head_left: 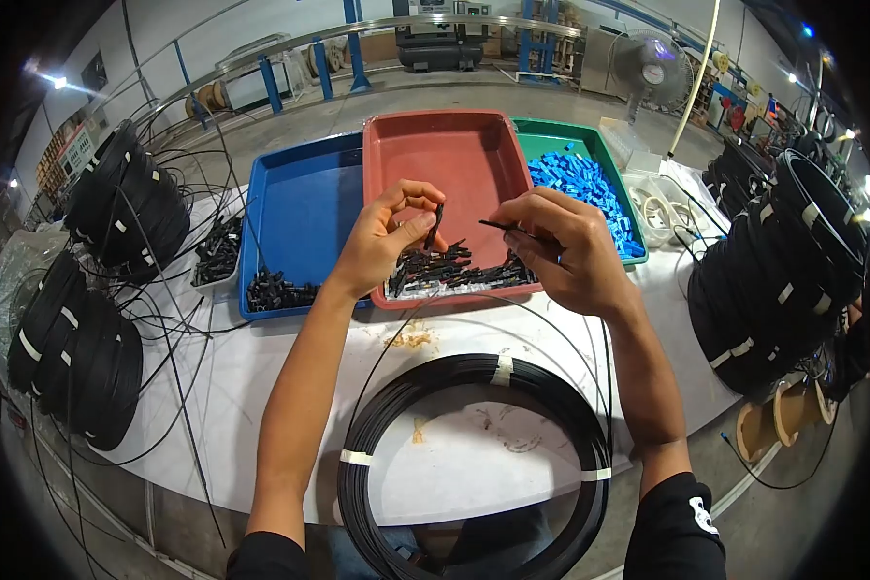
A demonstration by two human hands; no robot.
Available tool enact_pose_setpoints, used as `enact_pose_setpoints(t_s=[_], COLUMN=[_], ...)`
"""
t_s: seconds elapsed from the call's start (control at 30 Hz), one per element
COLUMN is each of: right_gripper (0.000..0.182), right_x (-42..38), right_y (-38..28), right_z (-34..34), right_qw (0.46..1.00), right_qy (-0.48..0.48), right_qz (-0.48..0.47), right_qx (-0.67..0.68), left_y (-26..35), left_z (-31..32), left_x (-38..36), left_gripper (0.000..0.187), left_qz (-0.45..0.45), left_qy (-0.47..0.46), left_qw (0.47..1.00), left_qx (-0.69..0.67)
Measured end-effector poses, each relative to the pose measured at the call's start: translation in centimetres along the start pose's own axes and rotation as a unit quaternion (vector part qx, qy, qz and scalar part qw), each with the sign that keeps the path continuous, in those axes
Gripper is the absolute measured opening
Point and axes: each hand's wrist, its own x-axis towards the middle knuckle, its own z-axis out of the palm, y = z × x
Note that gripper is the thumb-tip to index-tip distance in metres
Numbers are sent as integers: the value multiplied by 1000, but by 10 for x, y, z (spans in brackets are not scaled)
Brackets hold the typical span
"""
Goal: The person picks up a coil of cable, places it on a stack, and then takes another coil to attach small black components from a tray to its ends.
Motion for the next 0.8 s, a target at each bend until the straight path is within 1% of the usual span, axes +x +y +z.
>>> enact_pose_setpoints(t_s=[0.07,0.1,0.17,0.2,0.27,0.3,0.37,0.4,0.47,0.5,0.57,0.6,0.67,0.8], right_gripper=[23,23,23,23,24,25,24,23,23,24,24,24,25,23], right_x=[1,1,1,1,-1,-1,0,0,-1,-1,-1,-1,-2,-1], right_y=[0,-1,0,2,6,6,1,-1,-4,-4,-4,-3,-3,-2], right_z=[3,4,6,8,14,14,11,10,8,7,7,7,7,7], right_qw=[999,999,1000,1000,999,999,999,1000,1000,1000,1000,1000,999,999], right_qy=[7,7,-5,-5,15,8,-2,-12,-8,-5,-1,5,10,12], right_qz=[25,25,4,3,-42,-38,-24,-8,-7,-6,-16,-25,-32,-43], right_qx=[22,21,19,17,20,19,22,25,23,21,17,12,14,14], left_y=[8,10,12,14,17,22,33,39,50,53,57,57,56,54], left_z=[5,5,7,8,10,12,19,24,32,33,34,33,30,27], left_x=[-2,-3,-4,-5,-7,-8,-10,-12,-16,-18,-21,-21,-23,-25], left_gripper=[23,23,23,23,23,23,26,26,28,28,30,30,32,32], left_qz=[18,18,31,33,82,83,94,94,116,116,126,127,129,136], left_qy=[3,3,4,4,14,14,54,54,82,82,83,83,87,90], left_qw=[996,996,980,980,979,979,992,992,990,990,987,987,980,980], left_qx=[-89,-90,-196,-197,-187,-187,-70,-69,4,4,50,50,126,113])
